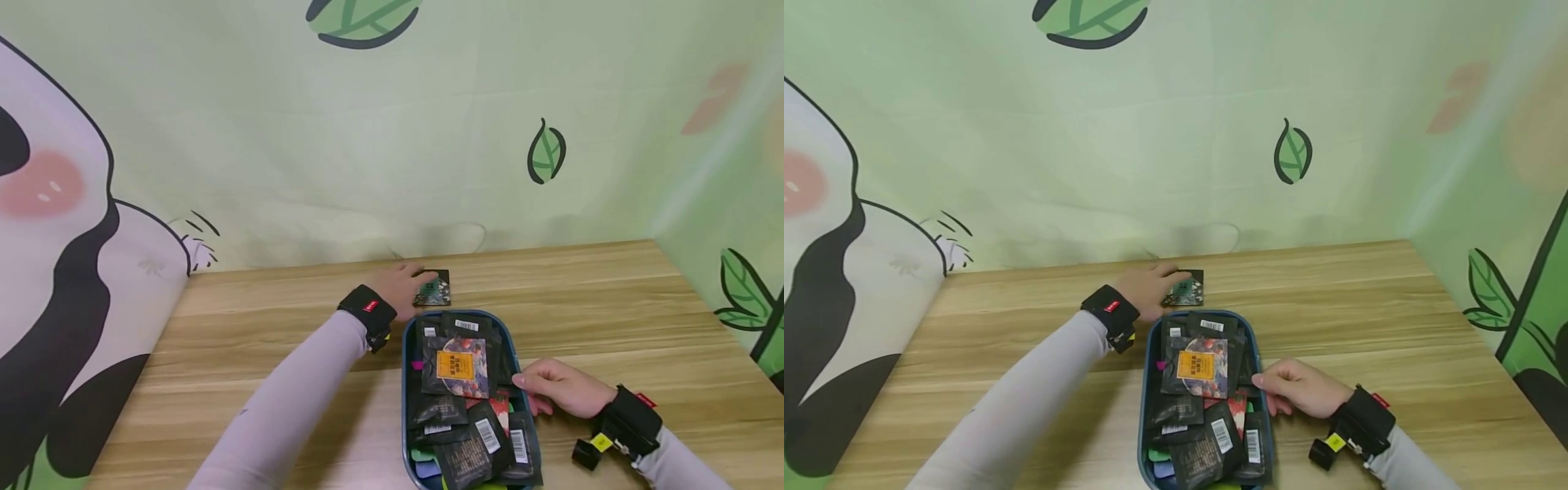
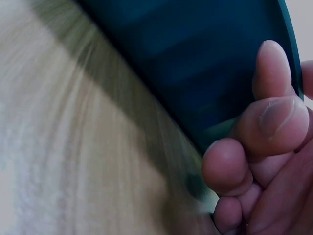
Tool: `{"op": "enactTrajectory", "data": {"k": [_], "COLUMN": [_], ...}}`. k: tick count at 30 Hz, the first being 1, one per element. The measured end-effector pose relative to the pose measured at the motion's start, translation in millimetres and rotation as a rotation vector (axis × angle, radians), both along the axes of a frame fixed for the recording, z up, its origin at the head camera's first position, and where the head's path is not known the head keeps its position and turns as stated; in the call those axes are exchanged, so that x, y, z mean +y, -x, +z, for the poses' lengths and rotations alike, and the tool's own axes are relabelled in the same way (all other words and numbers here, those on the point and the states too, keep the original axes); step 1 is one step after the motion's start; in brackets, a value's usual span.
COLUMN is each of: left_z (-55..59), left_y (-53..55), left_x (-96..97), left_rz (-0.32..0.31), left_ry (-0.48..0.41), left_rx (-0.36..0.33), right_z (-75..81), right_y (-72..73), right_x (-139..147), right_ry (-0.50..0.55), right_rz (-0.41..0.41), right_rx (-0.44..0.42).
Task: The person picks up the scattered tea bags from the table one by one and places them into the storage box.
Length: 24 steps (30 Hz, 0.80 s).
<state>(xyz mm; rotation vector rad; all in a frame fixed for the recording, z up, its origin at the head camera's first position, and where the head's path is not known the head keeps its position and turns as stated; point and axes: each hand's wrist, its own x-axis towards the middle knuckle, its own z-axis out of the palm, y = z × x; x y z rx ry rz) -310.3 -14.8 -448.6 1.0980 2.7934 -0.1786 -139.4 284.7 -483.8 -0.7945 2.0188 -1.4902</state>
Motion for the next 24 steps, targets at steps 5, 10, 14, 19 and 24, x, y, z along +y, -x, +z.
{"op": "enactTrajectory", "data": {"k": [5,10,14,19,24], "left_z": [-8.2,-12.8,-11.6,-14.5,-13.4], "left_y": [0.5,1.5,2.9,9.7,13.3], "left_x": [-0.6,-9.1,-23.2,-48.8,-73.9], "left_rz": [-0.029,-0.005,0.021,0.039,0.065], "left_ry": [0.027,0.017,-0.064,-0.136,-0.176], "left_rx": [-0.047,-0.039,-0.039,-0.061,-0.077], "right_z": [-1.6,-0.3,0.1,0.4,1.0], "right_y": [0.0,0.0,-0.5,-0.9,-0.3], "right_x": [-0.6,0.3,0.4,-0.4,-0.9], "right_ry": [-0.009,0.02,0.036,0.029,0.012], "right_rz": [-0.006,0.007,0.011,0.009,0.001], "right_rx": [-0.013,0.0,0.0,-0.001,0.002]}}
